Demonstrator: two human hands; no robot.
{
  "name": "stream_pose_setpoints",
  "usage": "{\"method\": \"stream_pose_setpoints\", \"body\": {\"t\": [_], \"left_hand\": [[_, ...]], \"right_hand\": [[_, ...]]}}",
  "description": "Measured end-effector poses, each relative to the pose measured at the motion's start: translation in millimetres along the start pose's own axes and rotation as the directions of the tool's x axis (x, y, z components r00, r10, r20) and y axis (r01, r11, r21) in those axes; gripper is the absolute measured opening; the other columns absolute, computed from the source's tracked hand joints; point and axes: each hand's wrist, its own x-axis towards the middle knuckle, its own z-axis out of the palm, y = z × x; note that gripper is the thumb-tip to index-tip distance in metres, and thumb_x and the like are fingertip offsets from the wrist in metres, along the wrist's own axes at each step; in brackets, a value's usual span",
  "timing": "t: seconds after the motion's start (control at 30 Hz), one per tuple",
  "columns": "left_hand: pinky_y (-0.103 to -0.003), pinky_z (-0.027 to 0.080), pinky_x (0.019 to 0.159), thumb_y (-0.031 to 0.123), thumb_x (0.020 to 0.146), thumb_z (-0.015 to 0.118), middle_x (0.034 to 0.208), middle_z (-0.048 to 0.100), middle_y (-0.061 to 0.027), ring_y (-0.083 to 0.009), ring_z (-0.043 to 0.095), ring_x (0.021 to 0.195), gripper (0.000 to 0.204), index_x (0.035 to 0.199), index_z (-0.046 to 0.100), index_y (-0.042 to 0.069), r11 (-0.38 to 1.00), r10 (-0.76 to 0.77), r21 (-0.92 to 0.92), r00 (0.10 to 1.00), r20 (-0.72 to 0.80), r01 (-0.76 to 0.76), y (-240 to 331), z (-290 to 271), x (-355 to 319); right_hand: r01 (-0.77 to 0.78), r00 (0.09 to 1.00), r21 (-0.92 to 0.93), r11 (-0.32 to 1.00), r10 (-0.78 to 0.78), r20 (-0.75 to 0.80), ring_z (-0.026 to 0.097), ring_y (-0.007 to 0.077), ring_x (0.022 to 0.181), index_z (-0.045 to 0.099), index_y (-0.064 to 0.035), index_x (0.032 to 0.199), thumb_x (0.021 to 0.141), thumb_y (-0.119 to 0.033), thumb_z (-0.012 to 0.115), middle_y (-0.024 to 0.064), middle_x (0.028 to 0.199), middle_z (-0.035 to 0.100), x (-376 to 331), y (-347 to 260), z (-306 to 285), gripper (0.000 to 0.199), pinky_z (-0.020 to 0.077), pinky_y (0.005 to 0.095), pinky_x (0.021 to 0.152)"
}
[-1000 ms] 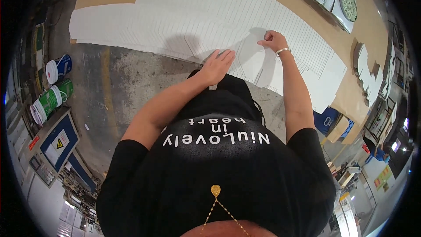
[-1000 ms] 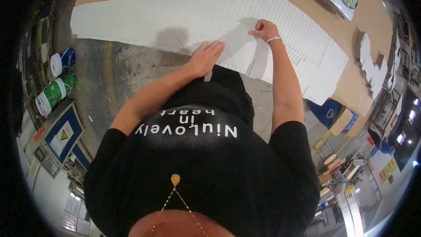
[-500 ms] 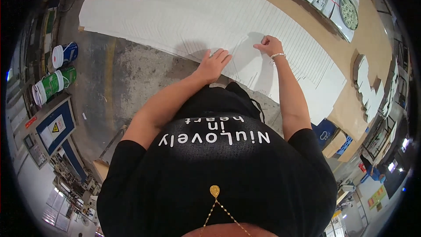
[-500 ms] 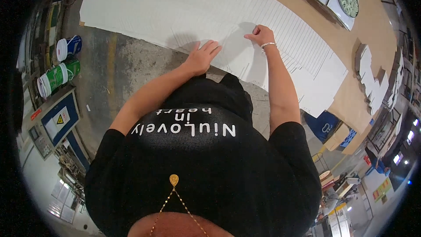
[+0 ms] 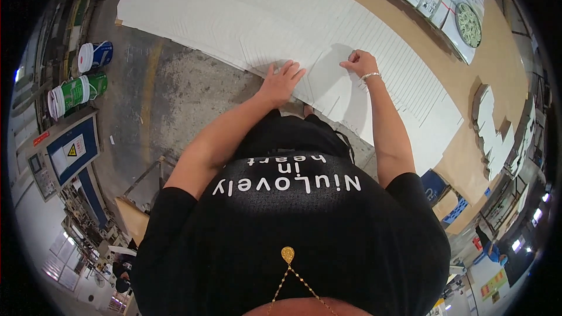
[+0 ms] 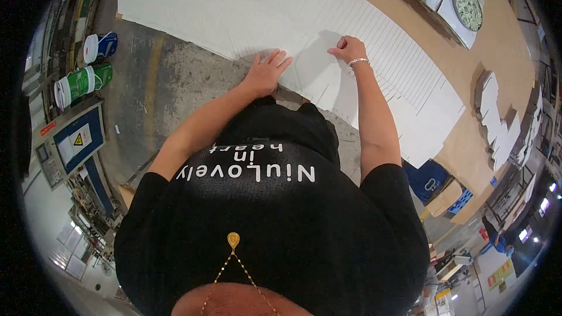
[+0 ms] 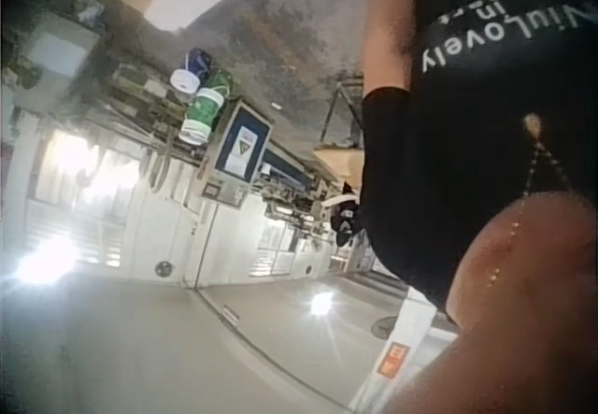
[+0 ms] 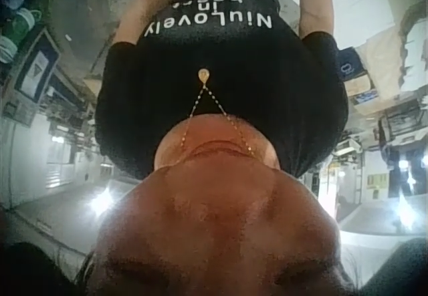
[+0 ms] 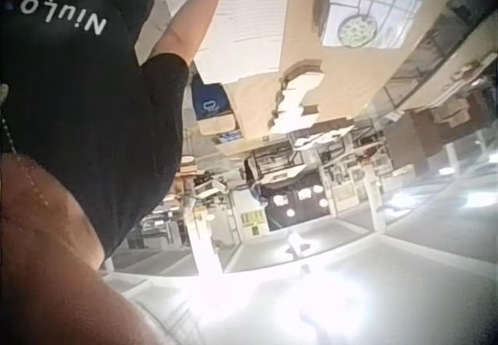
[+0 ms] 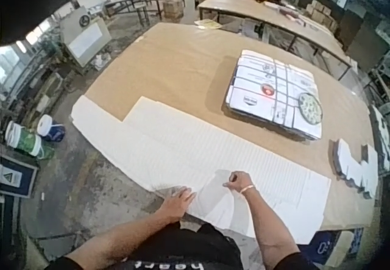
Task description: Organizing and stacking pre-cut cardboard sheets on a industrial work table.
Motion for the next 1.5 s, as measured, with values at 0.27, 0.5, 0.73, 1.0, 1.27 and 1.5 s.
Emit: {"method": "stream_pose_setpoints", "body": {"t": [0.27,0.5,0.73,1.0,1.27,1.5], "left_hand": [[-0.055,0.029,0.101,0.006,0.074,0.055,0.139,0.034,-0.0036,-0.0205,0.027,0.134,0.063,0.134,0.038,0.011,0.987,-0.039,-0.154,0.998,0.041,0.045,-6,-5,1],[-0.054,0.029,0.101,0.008,0.075,0.056,0.140,0.032,-0.0027,-0.0192,0.025,0.135,0.062,0.134,0.039,0.011,0.976,-0.070,-0.201,0.993,0.095,0.088,-1,-17,3],[-0.054,0.027,0.102,0.009,0.076,0.055,0.143,0.030,-0.0034,-0.0208,0.027,0.134,0.062,0.135,0.037,0.009,0.990,-0.046,-0.134,0.998,0.036,0.051,0,-7,5],[-0.055,0.027,0.103,0.003,0.074,0.049,0.148,0.026,-0.0049,-0.0220,0.026,0.136,0.065,0.137,0.035,0.003,0.993,0.071,-0.094,0.997,0.042,-0.066,15,2,-1],[-0.058,0.026,0.102,0.003,0.075,0.049,0.148,0.023,-0.0052,-0.0216,0.023,0.137,0.066,0.138,0.031,0.003,0.996,0.014,-0.089,0.995,0.094,-0.005,20,4,-1],[-0.058,0.028,0.101,0.003,0.076,0.046,0.148,0.023,-0.0068,-0.0237,0.023,0.137,0.063,0.137,0.032,0.001,0.993,0.035,-0.116,0.995,0.092,-0.024,22,4,-1]], "right_hand": [[-0.059,0.998,-0.035,0.998,0.059,-0.005,0.056,0.0137,0.057,0.061,-0.0052,0.063,0.058,-0.033,0.084,0.0034,0.061,0.061,1,-6,3,0.036,0.0460,0.0284,0.055],[-0.109,0.993,-0.030,0.994,0.108,-0.036,0.059,0.0179,0.058,0.064,-0.0067,0.063,0.056,-0.033,0.083,0.0048,0.062,0.063,2,-2,7,0.033,0.0480,0.0306,0.057],[-0.055,0.996,-0.043,0.998,0.052,-0.066,0.058,0.0142,0.057,0.061,-0.0066,0.063,0.059,-0.033,0.083,0.0025,0.062,0.062,1,-2,7,0.035,0.0461,0.0287,0.056],[-0.099,0.994,-0.169,0.981,0.088,-0.071,0.060,0.0202,0.061,0.060,-0.0065,0.066,0.056,-0.035,0.084,0.0060,0.065,0.063,-11,-2,-2,0.038,0.0482,0.0317,0.058],[-0.072,0.981,-0.077,0.994,0.056,-0.184,0.061,0.0232,0.063,0.057,-0.0061,0.067,0.058,-0.031,0.083,0.0073,0.066,0.062,-27,-15,2,0.038,0.0486,0.0330,0.060],[-0.048,0.951,-0.204,0.978,-0.018,-0.310,0.061,0.0254,0.065,0.056,-0.0061,0.076,0.060,-0.034,0.082,0.0087,0.071,0.063,-35,-12,10,0.041,0.0489,0.0352,0.061]]}}
